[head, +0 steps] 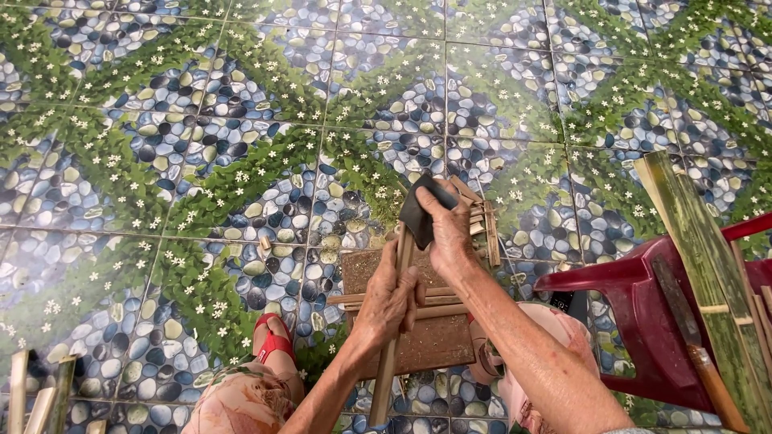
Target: The person sands a bamboo stick by holding it in one hand and rubbing it with sandpaper in the other, smoothing its surface.
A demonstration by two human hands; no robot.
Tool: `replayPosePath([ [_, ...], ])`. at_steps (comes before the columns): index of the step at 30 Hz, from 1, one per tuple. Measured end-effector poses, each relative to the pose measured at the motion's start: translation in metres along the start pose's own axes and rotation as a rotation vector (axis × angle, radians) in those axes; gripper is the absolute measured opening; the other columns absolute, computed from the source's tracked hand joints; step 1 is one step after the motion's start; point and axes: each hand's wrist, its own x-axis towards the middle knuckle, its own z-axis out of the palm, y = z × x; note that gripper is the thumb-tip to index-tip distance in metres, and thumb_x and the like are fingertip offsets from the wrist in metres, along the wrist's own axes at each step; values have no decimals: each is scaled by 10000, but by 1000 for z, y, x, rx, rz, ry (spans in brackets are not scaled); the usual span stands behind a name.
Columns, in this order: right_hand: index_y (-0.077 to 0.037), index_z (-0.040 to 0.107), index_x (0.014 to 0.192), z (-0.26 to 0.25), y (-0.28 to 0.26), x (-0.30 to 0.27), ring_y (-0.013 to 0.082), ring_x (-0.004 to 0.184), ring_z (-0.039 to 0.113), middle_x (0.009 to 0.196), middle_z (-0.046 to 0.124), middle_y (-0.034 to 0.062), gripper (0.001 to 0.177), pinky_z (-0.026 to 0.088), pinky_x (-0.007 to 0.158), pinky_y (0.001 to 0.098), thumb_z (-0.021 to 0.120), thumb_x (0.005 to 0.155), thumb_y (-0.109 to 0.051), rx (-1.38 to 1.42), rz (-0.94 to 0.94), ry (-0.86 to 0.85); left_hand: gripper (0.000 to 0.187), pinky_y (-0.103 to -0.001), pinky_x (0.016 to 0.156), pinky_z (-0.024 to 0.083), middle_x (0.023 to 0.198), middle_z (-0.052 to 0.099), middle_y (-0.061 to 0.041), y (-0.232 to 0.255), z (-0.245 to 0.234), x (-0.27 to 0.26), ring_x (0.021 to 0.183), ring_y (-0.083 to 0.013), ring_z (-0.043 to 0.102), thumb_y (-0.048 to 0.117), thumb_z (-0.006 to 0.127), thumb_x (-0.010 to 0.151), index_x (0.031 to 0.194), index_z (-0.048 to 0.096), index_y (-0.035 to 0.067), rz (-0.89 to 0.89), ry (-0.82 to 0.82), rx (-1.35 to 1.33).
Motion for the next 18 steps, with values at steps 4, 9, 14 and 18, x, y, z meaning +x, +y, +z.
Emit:
replayPosePath([
  [4, -182, 742, 992, -4, -5, 9, 149, 667, 698, 752, 712, 36, 143, 608, 622, 292, 823, 883, -137, -23, -65, 31, 450, -222, 275, 430, 647, 651, -115, 18, -8, -5, 331, -123, 538, 157, 394, 1085, 1524, 345, 73, -15, 19, -59],
  [9, -204, 753, 1012, -4, -10, 7, 124, 751, 676, 824, 740, 10, 172, 603, 742, 303, 861, 879, -195, -89, -87, -60, 491, -225, 278, 433, 655, 652, -125, 13, -14, -2, 328, -121, 534, 168, 413, 1087, 1559, 324, 67, -42, 38, -88],
  [14, -192, 754, 1029, 13, -26, -21, 114, 759, 682, 818, 726, -10, 299, 610, 755, 308, 909, 779, -135, -63, -47, -150, 404, -243, 286, 411, 638, 608, -146, 11, -23, 3, 322, -156, 534, 164, 408, 1080, 1470, 424, 59, 20, 38, -107],
  [18, -8, 657, 1327, -6, -9, -4, 332, 889, 718, 1169, 706, 228, 603, 679, 732, 456, 832, 753, -65, -90, 93, -542, 600, -243, 301, 315, 664, 614, -31, 3, -26, 5, 362, -63, 427, 177, 473, 1038, 1616, 310, 193, 19, -19, -142],
])
